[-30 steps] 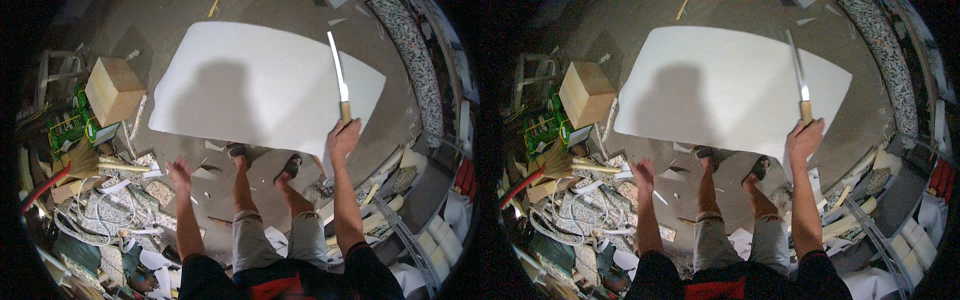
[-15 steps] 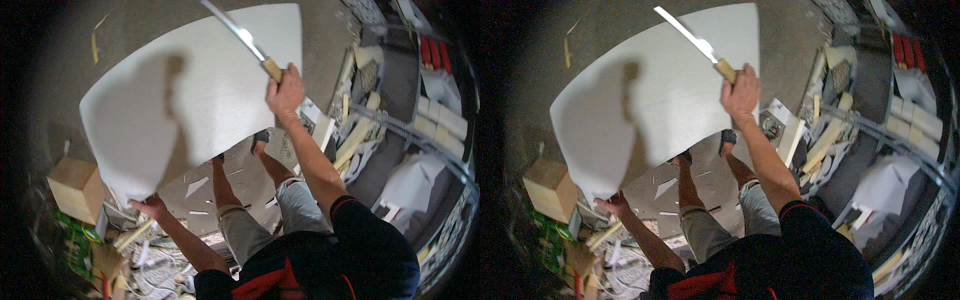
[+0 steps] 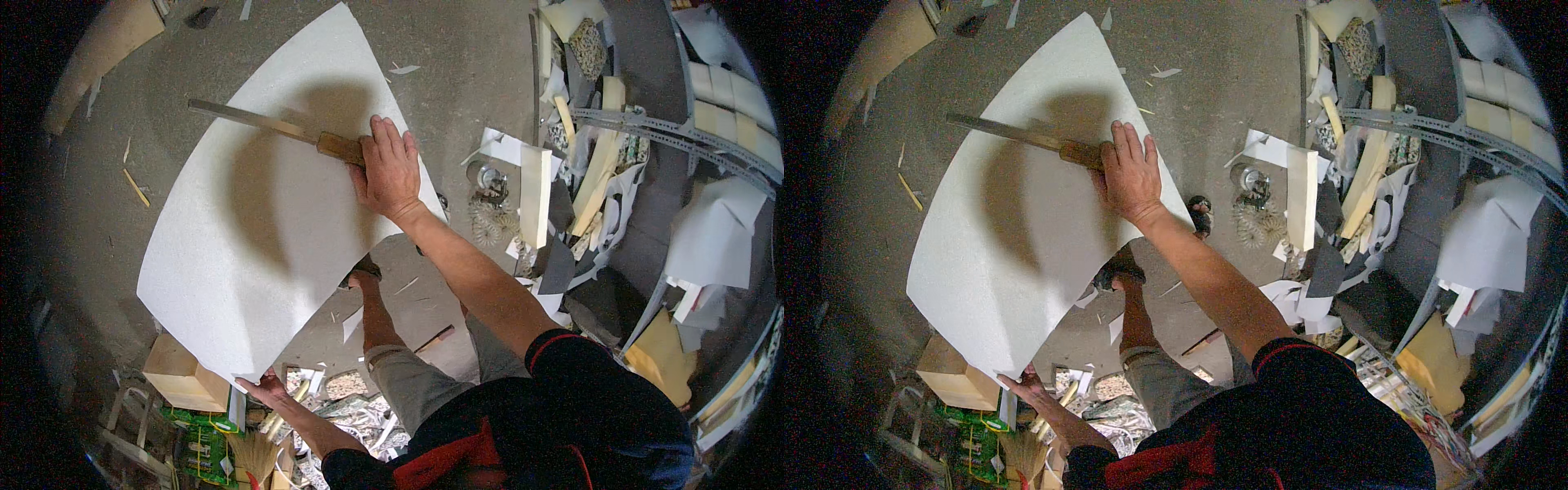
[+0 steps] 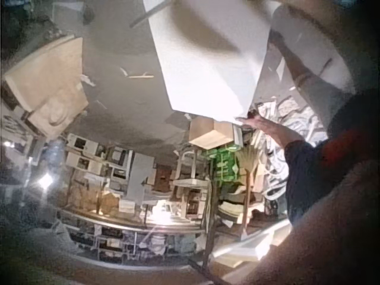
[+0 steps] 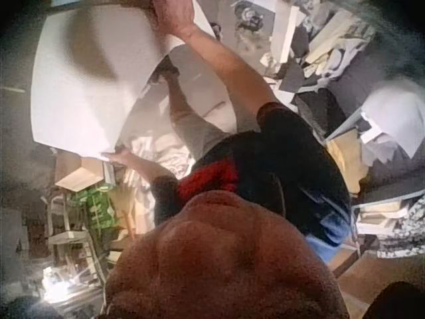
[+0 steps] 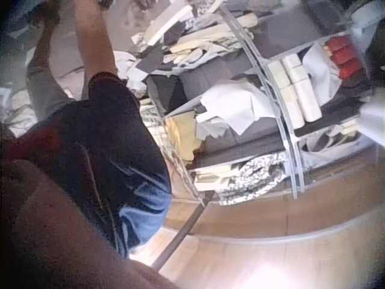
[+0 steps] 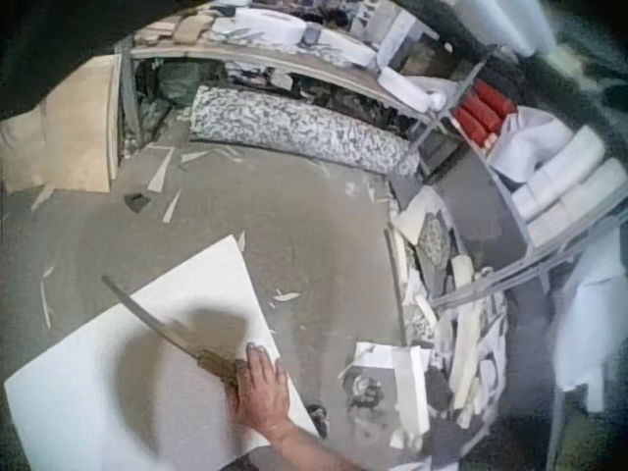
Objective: The person applies a white paper template to a wooden panel, trims the paper with a knife, and then uses a spray gun to apply a finish to the wood. The person handles the paper, knife, and spray gun throughout the process.
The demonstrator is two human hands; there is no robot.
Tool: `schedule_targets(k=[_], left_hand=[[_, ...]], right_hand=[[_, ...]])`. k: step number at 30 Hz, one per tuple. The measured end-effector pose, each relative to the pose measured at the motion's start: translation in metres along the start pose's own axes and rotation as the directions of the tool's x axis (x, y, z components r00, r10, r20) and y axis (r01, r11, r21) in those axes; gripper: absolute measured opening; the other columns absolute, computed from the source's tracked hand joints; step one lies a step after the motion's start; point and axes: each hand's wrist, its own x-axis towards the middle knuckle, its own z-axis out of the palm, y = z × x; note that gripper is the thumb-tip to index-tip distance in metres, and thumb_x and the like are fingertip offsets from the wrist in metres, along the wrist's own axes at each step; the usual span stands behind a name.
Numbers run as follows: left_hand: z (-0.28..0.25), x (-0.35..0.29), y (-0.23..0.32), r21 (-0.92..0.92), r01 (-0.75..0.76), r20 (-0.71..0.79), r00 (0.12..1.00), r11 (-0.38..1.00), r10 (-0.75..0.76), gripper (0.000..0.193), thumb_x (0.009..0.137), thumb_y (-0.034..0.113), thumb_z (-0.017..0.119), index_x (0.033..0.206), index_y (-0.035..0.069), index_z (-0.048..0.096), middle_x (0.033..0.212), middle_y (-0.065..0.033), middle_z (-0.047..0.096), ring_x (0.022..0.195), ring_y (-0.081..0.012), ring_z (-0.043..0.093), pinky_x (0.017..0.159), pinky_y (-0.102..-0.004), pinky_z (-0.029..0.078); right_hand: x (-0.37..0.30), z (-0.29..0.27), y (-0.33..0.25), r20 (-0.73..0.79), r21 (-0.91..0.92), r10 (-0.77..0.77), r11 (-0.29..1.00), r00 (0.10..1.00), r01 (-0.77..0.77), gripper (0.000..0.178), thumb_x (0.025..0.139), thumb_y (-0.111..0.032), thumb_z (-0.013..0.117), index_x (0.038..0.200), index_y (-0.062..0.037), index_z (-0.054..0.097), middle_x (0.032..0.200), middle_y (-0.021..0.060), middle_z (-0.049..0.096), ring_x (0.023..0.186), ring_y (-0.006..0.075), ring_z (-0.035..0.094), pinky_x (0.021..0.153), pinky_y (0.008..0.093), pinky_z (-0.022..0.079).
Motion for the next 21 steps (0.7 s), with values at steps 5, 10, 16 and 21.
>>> schedule_targets(k=[5, 10, 16, 21], left_hand=[[0.014, -0.04, 0.001, 0.079, -0.099, -0.039, 0.994, 0.992, 0.103, 0.071, 0.087, 0.046, 0.075, 0.141, 0.01, 0.048, 0.136, -0.0116, 0.058, 0.116, -0.0285, 0.062, 0.089, -0.0443, 0.06], [0.08, -0.123, 0.012, 0.085, -0.273, 0.051, 0.962, 0.958, 0.269, 0.078, 0.088, 0.045, 0.074, 0.149, 0.009, 0.041, 0.148, -0.0149, 0.048, 0.132, -0.033, 0.049, 0.106, -0.051, 0.048], [0.211, -0.201, 0.077, 0.362, -0.56, 0.144, 0.824, 0.745, 0.549, 0.068, 0.097, 0.032, 0.066, 0.15, 0.004, 0.036, 0.149, -0.0198, 0.044, 0.132, -0.0352, 0.048, 0.107, -0.0606, 0.042], [0.307, -0.236, 0.114, 0.273, -0.78, 0.357, 0.626, 0.563, 0.694, 0.058, 0.092, 0.019, 0.073, 0.138, -0.003, 0.045, 0.131, -0.0175, 0.057, 0.117, -0.0236, 0.059, 0.1, -0.0386, 0.051]], right_hand=[[0.006, -0.008, 0.035, 0.003, -0.023, 0.008, 1.0, 1.0, -0.008, 0.056, 0.085, -0.031, 0.067, 0.128, 0.0021, 0.051, 0.147, 0.025, 0.042, 0.136, 0.0419, 0.041, 0.112, 0.0593, 0.03], [0.014, -0.02, 0.092, -0.042, 0.102, 0.078, 0.992, 0.996, -0.074, 0.059, 0.087, -0.029, 0.064, 0.133, 0.0045, 0.049, 0.147, 0.0265, 0.044, 0.135, 0.0441, 0.042, 0.113, 0.0567, 0.03], [-0.004, -0.018, 0.143, 0.005, 0.321, 0.431, 0.854, 0.902, -0.41, 0.053, 0.093, -0.027, 0.058, 0.136, 0.0039, 0.047, 0.139, 0.0275, 0.052, 0.128, 0.0446, 0.05, 0.109, 0.0502, 0.038], [-0.054, 0.002, 0.175, 0.306, 0.409, 0.666, 0.553, 0.68, -0.726, 0.051, 0.104, -0.034, 0.046, 0.137, 0.005, 0.044, 0.127, 0.0238, 0.059, 0.115, 0.0445, 0.057, 0.098, 0.0535, 0.042]])
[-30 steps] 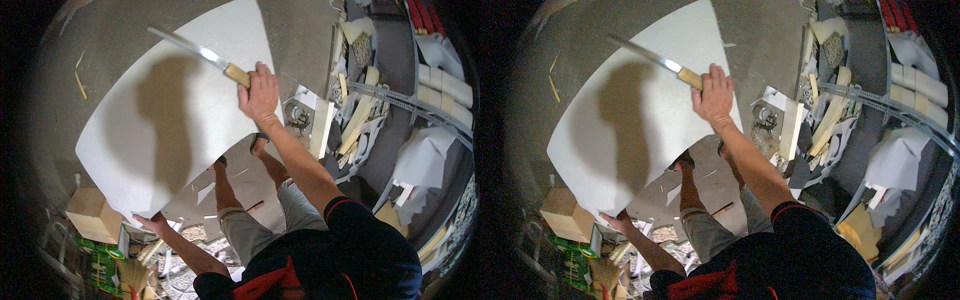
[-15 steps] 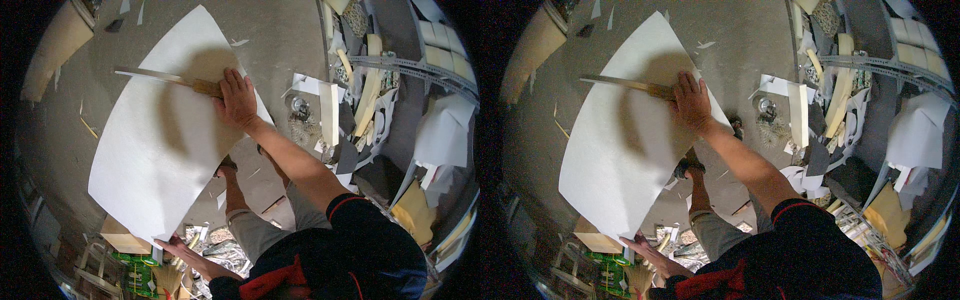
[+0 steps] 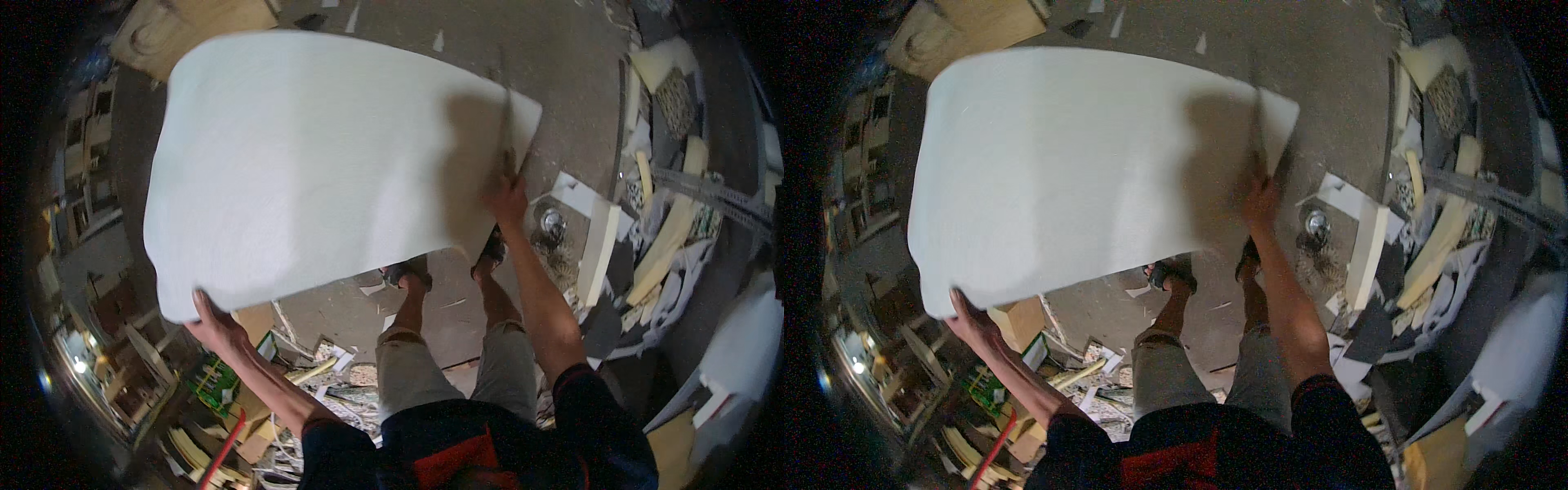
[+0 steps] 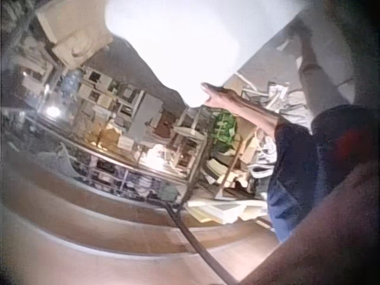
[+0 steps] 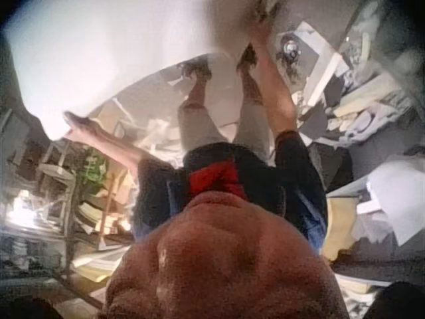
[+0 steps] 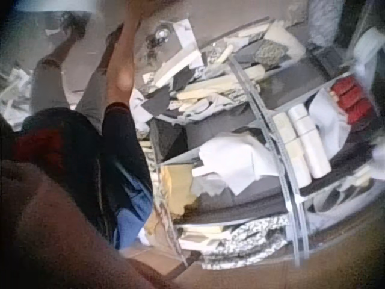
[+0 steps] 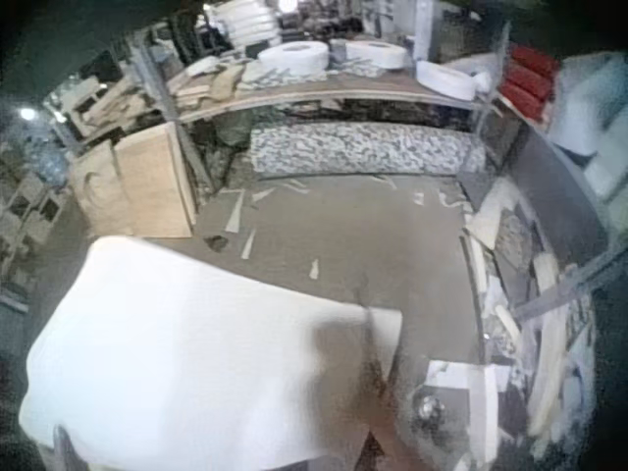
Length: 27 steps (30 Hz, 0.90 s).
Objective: The person applies a white paper template to a wooden panel, trims the paper with a knife, and then uses a spray gun to apply a finish to the wood. The person handles the paper, knife, and spray gun throughout the process.
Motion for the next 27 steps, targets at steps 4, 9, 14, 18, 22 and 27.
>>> schedule_targets(k=[4, 9, 14, 18, 22, 27], left_hand=[[0.02, 0.018, 0.019, 0.039, -0.104, 0.108, 0.989, 0.994, 0.1, 0.044, 0.096, 0.016, 0.069, 0.131, -0.003, 0.049, 0.121, -0.0137, 0.062, 0.107, -0.0204, 0.061, 0.093, -0.0341, 0.051], [0.041, 0.047, -0.038, -0.301, -0.156, -0.14, 0.983, 0.941, 0.118, 0.08, 0.096, 0.061, 0.054, 0.15, 0.007, 0.029, 0.141, -0.0196, 0.046, 0.137, -0.0311, 0.041, 0.115, -0.0501, 0.035], [-0.003, 0.103, -0.101, -0.4, -0.137, -0.189, 0.98, 0.906, 0.065, 0.109, 0.085, 0.089, 0.026, 0.155, 0.007, 0.023, 0.157, -0.0182, 0.034, 0.143, -0.0346, 0.035, 0.119, -0.0498, 0.03], [-0.048, 0.133, -0.163, -0.65, -0.026, 0.203, 0.957, 0.76, 0.207, 0.109, 0.084, 0.089, 0.028, 0.155, 0.007, 0.027, 0.157, -0.0152, 0.034, 0.144, -0.0339, 0.032, 0.118, -0.0498, 0.032], [-0.048, 0.149, -0.211, -0.659, 0.039, 0.132, 0.989, 0.751, 0.065, 0.102, 0.089, 0.083, 0.029, 0.156, 0.006, 0.025, 0.158, -0.0149, 0.033, 0.144, -0.0322, 0.033, 0.119, -0.0473, 0.03], [0.038, 0.119, -0.2, -0.62, 0.188, 0.163, 0.981, 0.762, -0.11, 0.093, 0.096, 0.074, 0.031, 0.157, 0.004, 0.023, 0.159, -0.0146, 0.032, 0.143, -0.03, 0.033, 0.12, -0.0441, 0.027]], right_hand=[[-0.025, -0.024, 0.052, 0.121, 0.731, 0.33, 0.608, 0.936, -0.309, 0.036, 0.104, -0.04, 0.051, 0.116, -0.0066, 0.053, 0.099, 0.0074, 0.065, 0.065, 0.0202, 0.06, 0.054, 0.0316, 0.05], [-0.039, -0.079, 0.076, 0.08, 0.58, 0.239, 0.778, 0.968, -0.241, 0.036, 0.102, -0.046, 0.054, 0.105, -0.0099, 0.055, 0.087, 0.0024, 0.064, 0.06, 0.0129, 0.054, 0.049, 0.0296, 0.046], [-0.04, -0.111, 0.064, 0.093, 0.502, 0.078, 0.857, 0.993, -0.114, 0.036, 0.103, -0.046, 0.053, 0.105, -0.0108, 0.057, 0.086, 0.003, 0.065, 0.06, 0.0109, 0.053, 0.049, 0.0281, 0.045], [-0.068, -0.12, 0.042, 0.039, 0.273, -0.012, 0.962, 0.999, 0.001, 0.043, 0.102, -0.049, 0.052, 0.107, -0.0069, 0.057, 0.08, 0.0039, 0.063, 0.053, 0.0098, 0.049, 0.043, 0.0257, 0.039], [-0.124, -0.116, -0.003, 0.028, 0.207, 0.076, 0.975, 0.997, -0.081, 0.041, 0.101, -0.05, 0.054, 0.096, -0.0091, 0.054, 0.058, -0.0019, 0.044, 0.043, 0.0082, 0.041, 0.036, 0.0253, 0.029], [-0.179, -0.087, -0.077, 0.012, 0.26, -0.026, 0.965, 1.0, 0.022, 0.029, 0.098, -0.036, 0.065, 0.091, -0.0146, 0.047, 0.06, -0.0052, 0.043, 0.043, 0.0061, 0.037, 0.036, 0.0255, 0.025]])
